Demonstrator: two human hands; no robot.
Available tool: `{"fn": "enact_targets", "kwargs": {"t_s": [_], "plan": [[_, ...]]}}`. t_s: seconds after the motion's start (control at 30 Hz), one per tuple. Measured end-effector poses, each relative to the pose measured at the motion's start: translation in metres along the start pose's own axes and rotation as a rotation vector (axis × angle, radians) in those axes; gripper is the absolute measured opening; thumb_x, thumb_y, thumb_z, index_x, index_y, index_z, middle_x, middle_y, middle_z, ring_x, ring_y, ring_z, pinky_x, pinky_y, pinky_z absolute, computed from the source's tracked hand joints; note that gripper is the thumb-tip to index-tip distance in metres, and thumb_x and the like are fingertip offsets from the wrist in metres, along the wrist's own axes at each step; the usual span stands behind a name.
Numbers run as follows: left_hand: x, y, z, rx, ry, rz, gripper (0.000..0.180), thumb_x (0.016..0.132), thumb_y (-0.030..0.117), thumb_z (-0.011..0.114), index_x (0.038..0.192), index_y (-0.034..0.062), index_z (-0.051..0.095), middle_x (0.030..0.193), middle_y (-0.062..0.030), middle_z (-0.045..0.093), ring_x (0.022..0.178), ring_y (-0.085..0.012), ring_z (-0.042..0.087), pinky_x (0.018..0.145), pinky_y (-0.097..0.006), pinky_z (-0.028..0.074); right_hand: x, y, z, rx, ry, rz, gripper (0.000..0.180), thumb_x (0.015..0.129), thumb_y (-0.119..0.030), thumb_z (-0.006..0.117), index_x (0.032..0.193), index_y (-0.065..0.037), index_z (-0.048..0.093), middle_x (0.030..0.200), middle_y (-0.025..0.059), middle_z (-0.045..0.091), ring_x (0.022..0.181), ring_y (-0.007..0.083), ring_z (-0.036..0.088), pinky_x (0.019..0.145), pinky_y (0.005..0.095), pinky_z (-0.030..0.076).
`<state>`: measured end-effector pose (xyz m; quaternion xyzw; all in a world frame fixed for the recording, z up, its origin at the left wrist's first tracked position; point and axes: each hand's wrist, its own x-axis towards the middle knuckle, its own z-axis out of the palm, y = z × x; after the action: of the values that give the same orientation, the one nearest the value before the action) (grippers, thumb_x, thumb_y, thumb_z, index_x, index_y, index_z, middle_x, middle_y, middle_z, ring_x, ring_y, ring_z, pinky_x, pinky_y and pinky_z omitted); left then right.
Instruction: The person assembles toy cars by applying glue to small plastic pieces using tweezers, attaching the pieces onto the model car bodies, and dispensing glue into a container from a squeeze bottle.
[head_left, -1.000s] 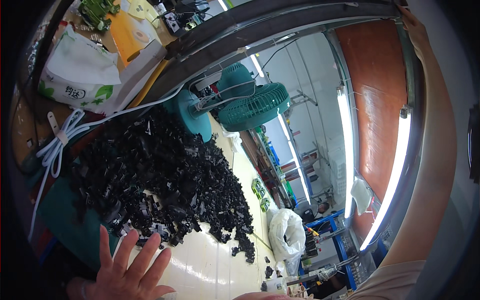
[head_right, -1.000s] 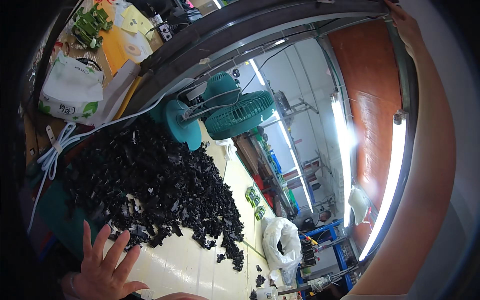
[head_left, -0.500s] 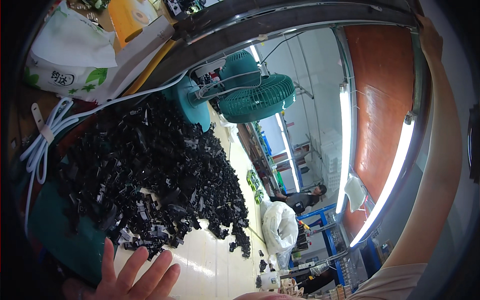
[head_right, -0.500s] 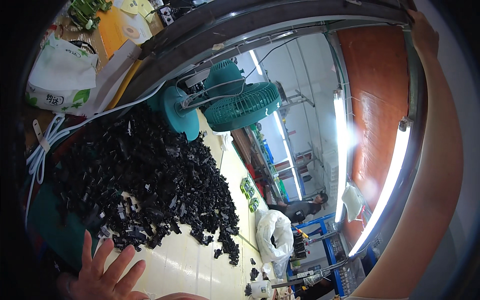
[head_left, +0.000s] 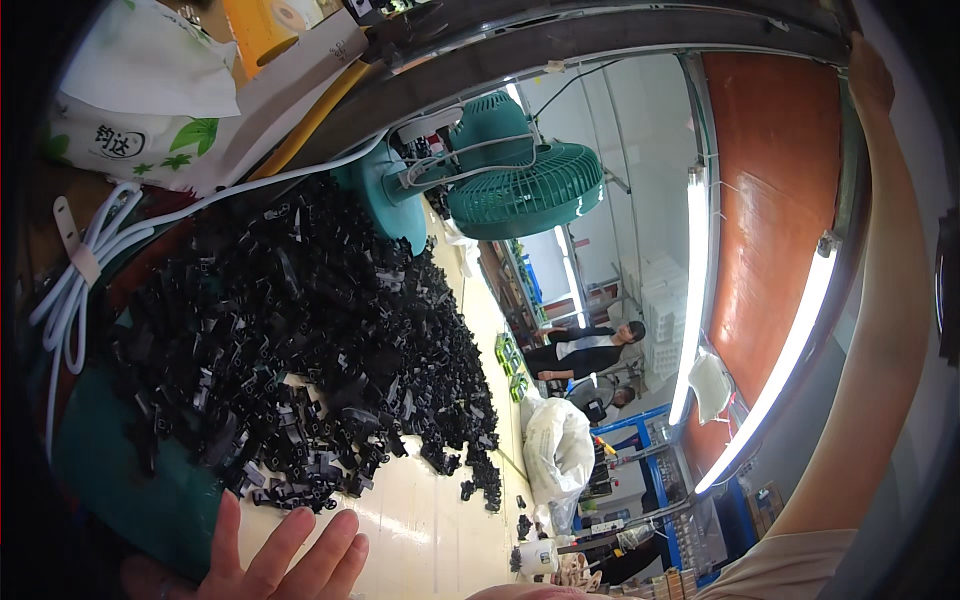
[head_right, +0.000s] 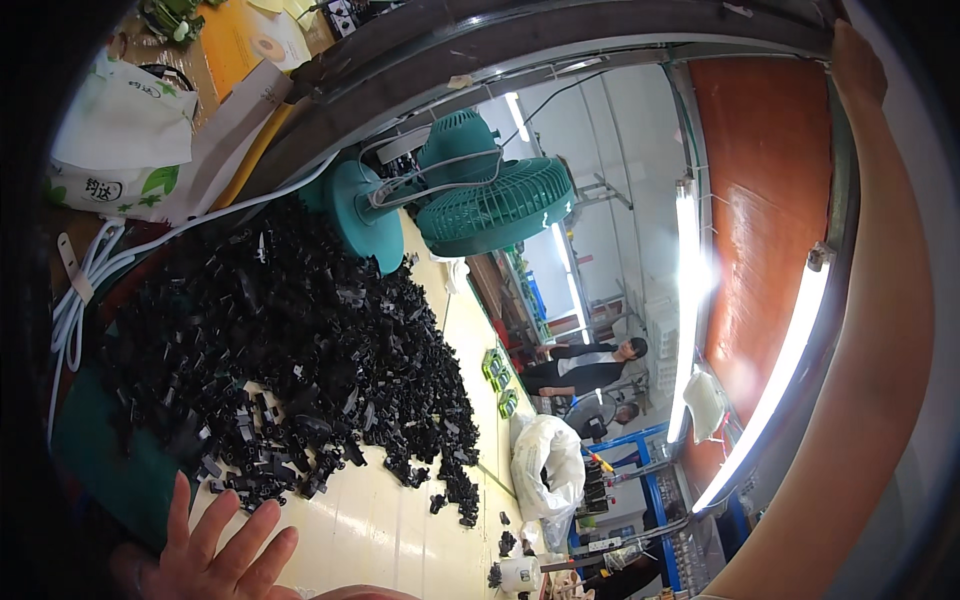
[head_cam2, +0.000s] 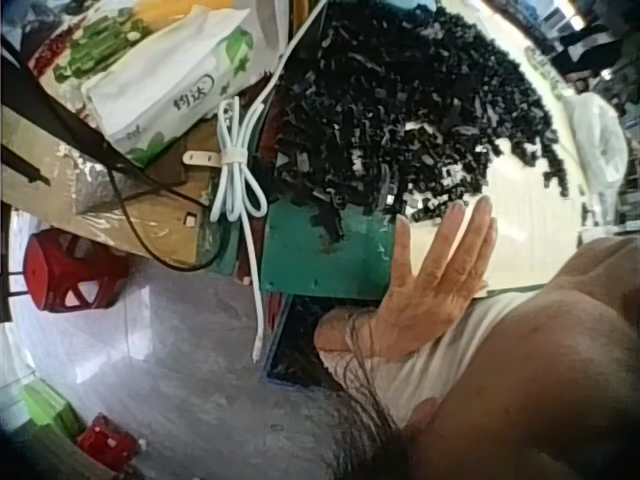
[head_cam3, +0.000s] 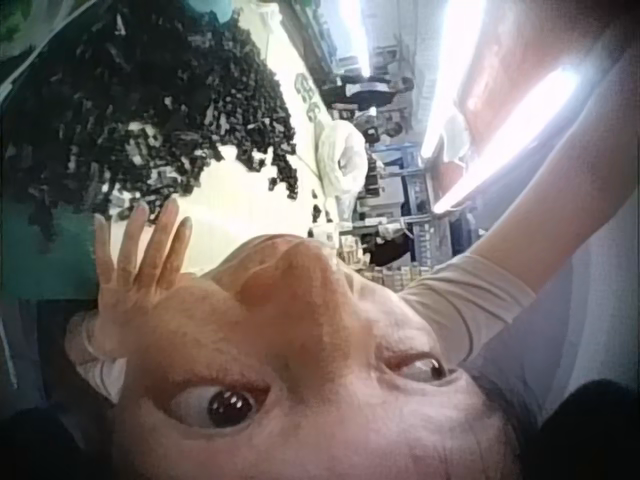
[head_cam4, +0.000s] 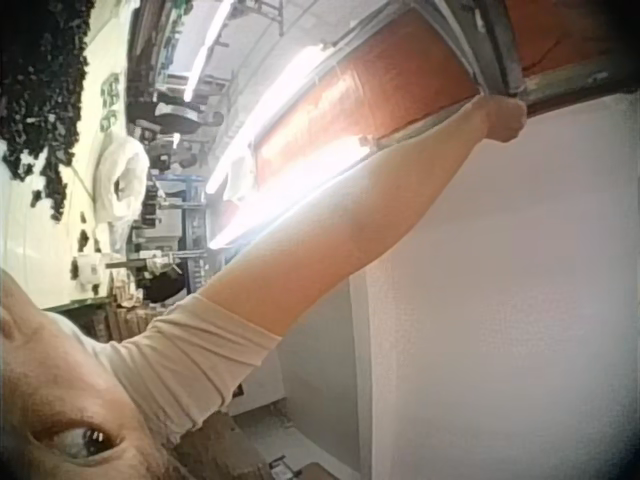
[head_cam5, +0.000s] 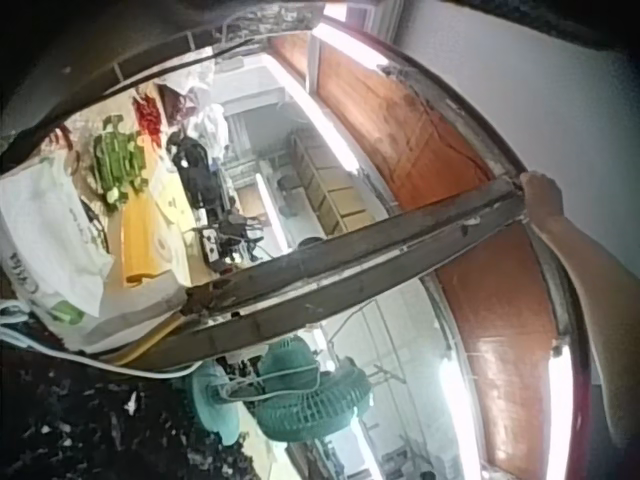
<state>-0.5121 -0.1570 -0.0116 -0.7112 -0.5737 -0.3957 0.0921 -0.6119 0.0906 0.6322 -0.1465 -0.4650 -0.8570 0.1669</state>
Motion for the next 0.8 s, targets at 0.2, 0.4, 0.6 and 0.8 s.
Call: {"fn": "enact_targets", "kwargs": {"t_s": [0.2,0.4,0.6,0.8], "plan": [[0.002,-0.003,0.001,-0.020,-0.005,-0.008,0.044,0.090,0.028,0.038,0.127,0.0050,0.045,0.139,-0.0118,0.035,0.128,-0.0331,0.032,0.104,-0.056,0.028,-0.001,-0.015,0.006,0.031,0.056,-0.001,0.038,0.094,-0.030,0.027,0.112,-0.009,0.052,0.105,0.0187,0.060,0.099,0.0367,0.056,0.085,0.0485,0.044],[0.001,0.002,-0.007,0.024,-0.028,-0.002,0.043,0.090,0.026,0.038,0.128,0.0053,0.044,0.140,-0.0103,0.035,0.129,-0.0308,0.031,0.104,-0.056,0.028,0.007,0.016,0.011,0.171,0.141,-0.103,0.038,0.094,-0.030,0.027,0.111,-0.007,0.052,0.106,0.0191,0.059,0.099,0.0367,0.056,0.083,0.0469,0.045],[0.002,0.001,0.004,0.019,-0.009,-0.039,0.044,0.091,0.027,0.038,0.129,0.0060,0.044,0.140,-0.0088,0.035,0.130,-0.0310,0.030,0.103,-0.056,0.028,0.021,0.043,0.053,0.354,0.137,-0.158,0.036,0.093,-0.023,0.029,0.112,-0.003,0.053,0.107,0.0206,0.058,0.097,0.0359,0.056,0.083,0.0454,0.046],[0.003,0.015,-0.005,-0.041,-0.016,-0.184,0.064,0.090,0.051,0.031,0.130,0.0033,0.041,0.139,-0.0119,0.035,0.130,-0.0330,0.028,0.105,-0.057,0.023,-0.020,-0.051,-0.065,0.780,-0.160,-0.022,0.029,0.087,-0.006,0.048,0.110,0.010,0.054,0.109,0.0235,0.058,0.095,0.0301,0.059,0.083,0.0407,0.047]]}}
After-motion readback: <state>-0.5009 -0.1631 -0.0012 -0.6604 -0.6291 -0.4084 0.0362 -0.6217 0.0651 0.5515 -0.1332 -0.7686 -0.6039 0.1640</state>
